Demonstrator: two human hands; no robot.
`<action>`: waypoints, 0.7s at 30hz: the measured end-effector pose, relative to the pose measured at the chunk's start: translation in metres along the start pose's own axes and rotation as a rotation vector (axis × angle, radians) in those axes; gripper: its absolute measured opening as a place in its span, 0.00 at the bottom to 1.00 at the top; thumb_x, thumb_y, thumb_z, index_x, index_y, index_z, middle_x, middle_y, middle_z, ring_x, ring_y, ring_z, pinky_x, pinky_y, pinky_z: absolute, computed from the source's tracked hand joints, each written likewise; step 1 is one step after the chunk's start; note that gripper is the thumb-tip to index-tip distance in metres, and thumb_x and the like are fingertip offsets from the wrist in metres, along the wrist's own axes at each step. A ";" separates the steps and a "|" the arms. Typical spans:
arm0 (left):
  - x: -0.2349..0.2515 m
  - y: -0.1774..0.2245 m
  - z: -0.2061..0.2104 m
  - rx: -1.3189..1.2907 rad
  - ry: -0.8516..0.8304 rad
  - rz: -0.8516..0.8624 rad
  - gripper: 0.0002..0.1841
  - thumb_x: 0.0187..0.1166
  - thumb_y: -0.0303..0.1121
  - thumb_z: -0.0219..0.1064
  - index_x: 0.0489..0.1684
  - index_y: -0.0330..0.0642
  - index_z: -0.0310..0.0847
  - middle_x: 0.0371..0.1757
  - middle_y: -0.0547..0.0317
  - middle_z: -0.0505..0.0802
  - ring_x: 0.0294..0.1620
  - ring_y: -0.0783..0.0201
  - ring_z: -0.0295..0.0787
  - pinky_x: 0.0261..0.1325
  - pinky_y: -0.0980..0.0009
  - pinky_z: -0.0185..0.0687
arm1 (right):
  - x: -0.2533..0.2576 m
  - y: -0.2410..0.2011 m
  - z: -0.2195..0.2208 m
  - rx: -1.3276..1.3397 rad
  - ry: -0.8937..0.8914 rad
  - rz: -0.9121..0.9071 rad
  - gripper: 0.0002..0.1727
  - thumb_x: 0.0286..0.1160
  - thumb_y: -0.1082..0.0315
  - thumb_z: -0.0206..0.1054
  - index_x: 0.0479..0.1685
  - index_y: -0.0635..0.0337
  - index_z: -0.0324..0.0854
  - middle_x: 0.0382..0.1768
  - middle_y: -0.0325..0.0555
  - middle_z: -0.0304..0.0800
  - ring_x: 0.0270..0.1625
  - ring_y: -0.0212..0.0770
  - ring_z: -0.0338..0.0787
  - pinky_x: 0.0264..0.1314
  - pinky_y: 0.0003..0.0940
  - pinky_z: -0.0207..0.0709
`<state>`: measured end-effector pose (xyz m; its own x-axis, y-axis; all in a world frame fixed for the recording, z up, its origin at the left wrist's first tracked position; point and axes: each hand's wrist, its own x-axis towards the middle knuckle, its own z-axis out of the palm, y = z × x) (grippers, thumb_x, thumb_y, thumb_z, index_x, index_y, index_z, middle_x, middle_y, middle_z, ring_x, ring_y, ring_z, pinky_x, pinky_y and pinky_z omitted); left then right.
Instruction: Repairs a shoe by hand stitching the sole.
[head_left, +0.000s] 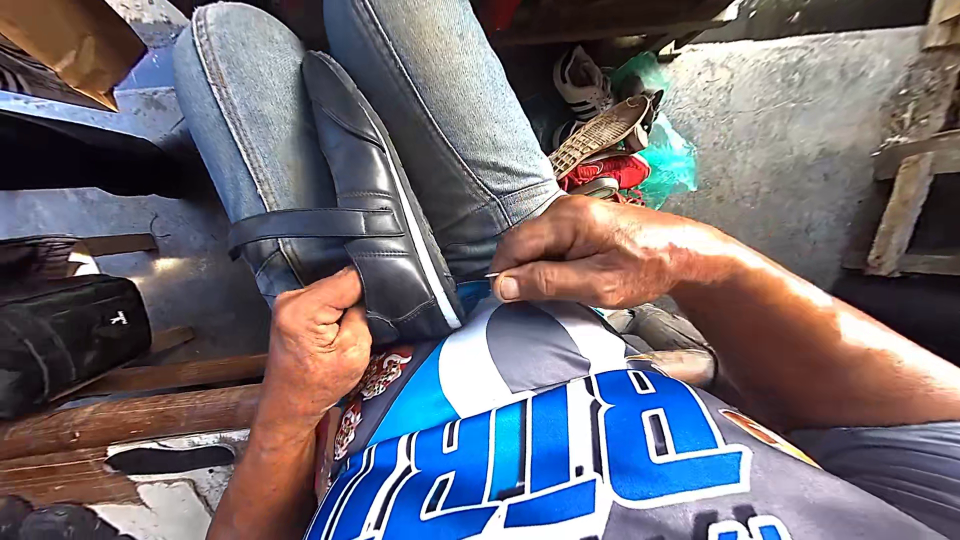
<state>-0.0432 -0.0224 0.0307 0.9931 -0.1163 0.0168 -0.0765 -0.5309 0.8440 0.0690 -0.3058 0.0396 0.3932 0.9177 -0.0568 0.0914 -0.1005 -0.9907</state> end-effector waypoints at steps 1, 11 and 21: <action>-0.002 -0.001 -0.002 0.046 0.006 0.007 0.09 0.78 0.20 0.60 0.38 0.33 0.89 0.37 0.61 0.94 0.42 0.80 0.90 0.50 0.81 0.86 | 0.000 -0.002 0.000 -0.140 -0.022 0.037 0.14 0.85 0.61 0.61 0.34 0.55 0.88 0.23 0.28 0.82 0.25 0.19 0.78 0.23 0.18 0.69; -0.004 -0.001 -0.014 0.088 -0.025 -0.003 0.10 0.77 0.19 0.58 0.39 0.34 0.88 0.37 0.63 0.93 0.42 0.82 0.87 0.50 0.84 0.83 | 0.019 -0.005 0.021 -0.544 0.154 0.168 0.11 0.77 0.59 0.63 0.36 0.50 0.91 0.30 0.35 0.86 0.35 0.35 0.86 0.36 0.40 0.76; -0.005 -0.001 -0.015 0.203 -0.031 -0.062 0.09 0.79 0.26 0.61 0.39 0.35 0.89 0.34 0.64 0.80 0.36 0.78 0.75 0.39 0.85 0.70 | 0.023 0.002 0.038 -0.272 0.201 -0.002 0.07 0.66 0.69 0.64 0.28 0.55 0.88 0.27 0.32 0.84 0.33 0.25 0.83 0.31 0.25 0.74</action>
<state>-0.0471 -0.0084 0.0374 0.9935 -0.1021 -0.0509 -0.0347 -0.6959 0.7173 0.0436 -0.2702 0.0321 0.5630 0.8264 -0.0024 0.3228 -0.2226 -0.9199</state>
